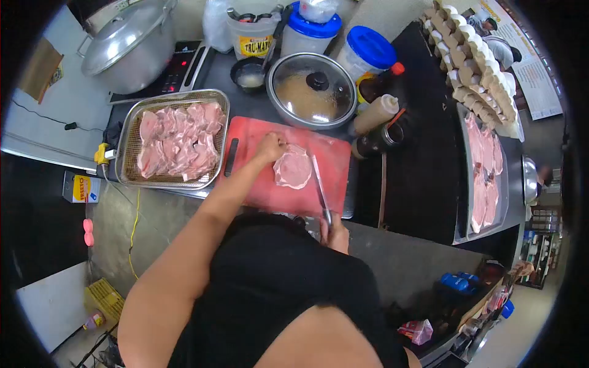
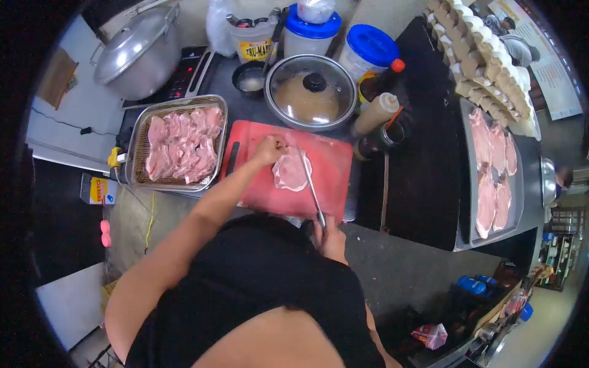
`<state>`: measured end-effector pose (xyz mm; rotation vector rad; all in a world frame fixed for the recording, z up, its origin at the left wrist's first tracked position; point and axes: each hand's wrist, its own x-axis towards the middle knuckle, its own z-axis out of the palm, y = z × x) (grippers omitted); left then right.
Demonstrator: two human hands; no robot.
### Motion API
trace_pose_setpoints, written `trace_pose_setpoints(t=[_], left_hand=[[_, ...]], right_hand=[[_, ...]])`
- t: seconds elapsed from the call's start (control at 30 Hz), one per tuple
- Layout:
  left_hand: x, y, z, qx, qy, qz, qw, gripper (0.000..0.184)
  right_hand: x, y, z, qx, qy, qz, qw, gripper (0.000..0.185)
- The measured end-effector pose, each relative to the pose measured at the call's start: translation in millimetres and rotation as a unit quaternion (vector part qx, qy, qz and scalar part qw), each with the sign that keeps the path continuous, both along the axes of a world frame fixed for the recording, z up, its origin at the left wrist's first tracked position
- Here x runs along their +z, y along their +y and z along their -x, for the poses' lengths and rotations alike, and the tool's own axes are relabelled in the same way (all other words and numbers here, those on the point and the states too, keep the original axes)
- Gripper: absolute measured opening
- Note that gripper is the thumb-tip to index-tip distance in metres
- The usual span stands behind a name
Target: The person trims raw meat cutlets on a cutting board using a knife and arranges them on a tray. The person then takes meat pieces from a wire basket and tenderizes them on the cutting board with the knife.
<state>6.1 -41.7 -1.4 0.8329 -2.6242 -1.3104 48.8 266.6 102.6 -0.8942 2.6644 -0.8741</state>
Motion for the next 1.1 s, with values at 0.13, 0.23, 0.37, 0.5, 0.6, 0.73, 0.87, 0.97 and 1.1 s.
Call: trace_pose_setpoints(t=[0.13,0.23,0.37,0.5,0.6,0.73,0.87,0.97,1.1], left_hand=[[-4.5,-2.2,1.1,0.022,0.005,-0.042,0.999,0.017],[-22.3,-12.3,4.8,0.036,0.031,-0.06,0.997,0.015],[-31.2,-14.7,5.2,0.03,0.055,-0.065,0.996,0.013],[-16.8,-10.6,3.4,0.038,0.054,-0.062,0.996,0.012],[-32.0,-14.3,6.1,0.032,0.071,-0.071,0.994,0.011],[-30.4,-12.1,5.3,0.034,0.067,-0.076,0.994,0.011],[-16.9,-10.2,3.5,0.027,0.06,-0.075,0.995,0.012],[-19.9,-8.9,1.5,0.029,0.075,-0.085,0.993,0.012],[-26.3,-10.2,1.8,0.014,0.105,-0.059,0.993,0.011]], right_hand=[[-9.1,2.6,4.3,0.01,0.008,0.008,1.0,0.023],[-14.7,2.5,9.9,0.048,0.01,-0.084,0.995,0.023],[2.6,2.3,3.3,0.038,-0.003,0.052,0.998,0.024],[-26.1,11.3,13.2,0.088,-0.022,-0.155,0.984,0.025],[-1.3,8.3,7.5,0.043,-0.041,-0.078,0.995,0.029],[-4.8,13.1,-3.0,0.01,-0.021,0.031,0.999,0.032],[-18.9,21.9,5.3,0.086,-0.046,-0.167,0.981,0.033],[17.1,11.4,-1.9,0.029,-0.058,-0.05,0.997,0.034],[-18.7,21.5,-2.6,0.045,-0.057,-0.042,0.996,0.027]])
